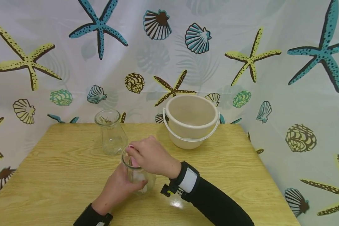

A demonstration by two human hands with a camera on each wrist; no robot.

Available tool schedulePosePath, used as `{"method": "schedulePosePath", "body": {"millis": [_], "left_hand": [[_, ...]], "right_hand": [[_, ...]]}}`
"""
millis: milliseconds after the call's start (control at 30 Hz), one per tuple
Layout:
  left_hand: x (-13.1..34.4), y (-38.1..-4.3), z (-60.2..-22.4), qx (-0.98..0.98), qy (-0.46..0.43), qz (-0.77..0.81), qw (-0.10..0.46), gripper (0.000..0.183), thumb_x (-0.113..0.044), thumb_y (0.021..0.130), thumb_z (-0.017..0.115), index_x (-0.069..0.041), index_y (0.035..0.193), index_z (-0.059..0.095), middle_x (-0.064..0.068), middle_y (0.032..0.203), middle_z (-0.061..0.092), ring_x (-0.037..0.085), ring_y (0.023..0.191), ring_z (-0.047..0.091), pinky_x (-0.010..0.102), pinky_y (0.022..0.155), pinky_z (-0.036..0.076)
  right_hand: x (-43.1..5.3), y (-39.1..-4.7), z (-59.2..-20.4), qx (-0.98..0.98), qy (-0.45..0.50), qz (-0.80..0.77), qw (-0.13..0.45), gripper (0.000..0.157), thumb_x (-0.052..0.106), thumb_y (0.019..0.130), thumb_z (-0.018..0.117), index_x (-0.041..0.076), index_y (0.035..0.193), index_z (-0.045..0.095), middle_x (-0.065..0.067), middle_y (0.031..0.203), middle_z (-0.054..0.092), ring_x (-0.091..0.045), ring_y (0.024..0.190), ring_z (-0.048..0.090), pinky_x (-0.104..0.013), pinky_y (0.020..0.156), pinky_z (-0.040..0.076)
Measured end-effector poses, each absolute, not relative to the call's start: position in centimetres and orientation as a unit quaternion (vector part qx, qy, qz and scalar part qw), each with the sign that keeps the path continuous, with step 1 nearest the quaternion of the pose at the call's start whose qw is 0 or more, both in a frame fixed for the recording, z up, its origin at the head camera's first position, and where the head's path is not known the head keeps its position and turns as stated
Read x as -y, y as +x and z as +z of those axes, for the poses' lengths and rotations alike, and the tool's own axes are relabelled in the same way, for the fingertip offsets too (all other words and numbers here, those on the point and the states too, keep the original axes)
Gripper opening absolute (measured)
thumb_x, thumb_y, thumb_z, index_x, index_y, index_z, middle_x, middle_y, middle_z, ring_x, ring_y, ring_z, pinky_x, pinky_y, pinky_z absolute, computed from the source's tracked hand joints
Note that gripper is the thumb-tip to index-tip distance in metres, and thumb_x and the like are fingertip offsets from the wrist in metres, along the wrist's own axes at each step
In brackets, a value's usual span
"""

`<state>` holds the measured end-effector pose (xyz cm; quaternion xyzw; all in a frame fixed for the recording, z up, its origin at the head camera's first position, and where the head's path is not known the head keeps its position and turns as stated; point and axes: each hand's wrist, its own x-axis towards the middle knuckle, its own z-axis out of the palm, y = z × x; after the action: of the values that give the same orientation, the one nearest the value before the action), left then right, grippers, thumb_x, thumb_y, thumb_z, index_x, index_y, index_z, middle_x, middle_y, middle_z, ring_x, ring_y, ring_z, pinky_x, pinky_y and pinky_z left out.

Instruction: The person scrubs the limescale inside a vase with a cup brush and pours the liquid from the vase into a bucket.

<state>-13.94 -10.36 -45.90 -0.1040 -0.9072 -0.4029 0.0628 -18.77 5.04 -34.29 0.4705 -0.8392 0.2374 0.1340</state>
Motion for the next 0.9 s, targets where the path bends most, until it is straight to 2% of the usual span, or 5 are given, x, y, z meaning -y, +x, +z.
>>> {"method": "schedulePosePath", "body": {"millis": [267, 500, 767, 900], "left_hand": [[10.27, -13.92, -46.21, 0.908, -0.105, -0.398, 0.075, 0.083, -0.055, 0.066, 0.079, -0.022, 0.132, 0.040, -0.003, 0.114, 0.054, 0.009, 0.092, 0.051, 0.039, 0.076, 0.047], [10.27, -13.71, -46.12, 0.916, -0.093, -0.384, 0.067, 0.081, -0.059, 0.066, 0.077, -0.016, 0.126, 0.042, 0.001, 0.107, 0.056, 0.011, 0.087, 0.052, 0.041, 0.073, 0.049], [10.43, -13.77, -45.94, 0.915, -0.104, -0.383, 0.074, 0.077, -0.060, 0.067, 0.076, -0.025, 0.126, 0.042, -0.004, 0.115, 0.053, 0.008, 0.102, 0.049, 0.046, 0.083, 0.048], [10.47, -13.78, -45.94, 0.914, -0.101, -0.388, 0.067, 0.078, -0.061, 0.066, 0.076, -0.024, 0.126, 0.041, 0.000, 0.118, 0.053, 0.012, 0.105, 0.049, 0.049, 0.085, 0.047]], "right_hand": [[-4.99, -19.03, -34.81, 0.852, 0.445, 0.228, 0.157, 0.031, 0.025, 0.101, 0.048, 0.018, 0.074, 0.060, 0.012, 0.055, 0.046, -0.006, 0.053, 0.039, -0.026, 0.056, 0.028], [-5.09, -19.16, -34.93, 0.859, 0.430, 0.206, 0.186, 0.030, 0.025, 0.101, 0.048, 0.019, 0.074, 0.061, 0.012, 0.056, 0.046, -0.007, 0.056, 0.039, -0.027, 0.056, 0.030], [-5.16, -19.29, -34.91, 0.859, 0.425, 0.173, 0.228, 0.027, 0.026, 0.100, 0.048, 0.019, 0.081, 0.066, 0.013, 0.061, 0.052, -0.006, 0.057, 0.040, -0.028, 0.057, 0.031], [-5.18, -19.16, -34.75, 0.864, 0.424, 0.156, 0.224, 0.026, 0.027, 0.100, 0.049, 0.019, 0.083, 0.066, 0.012, 0.063, 0.053, -0.006, 0.058, 0.039, -0.028, 0.057, 0.030]]}}
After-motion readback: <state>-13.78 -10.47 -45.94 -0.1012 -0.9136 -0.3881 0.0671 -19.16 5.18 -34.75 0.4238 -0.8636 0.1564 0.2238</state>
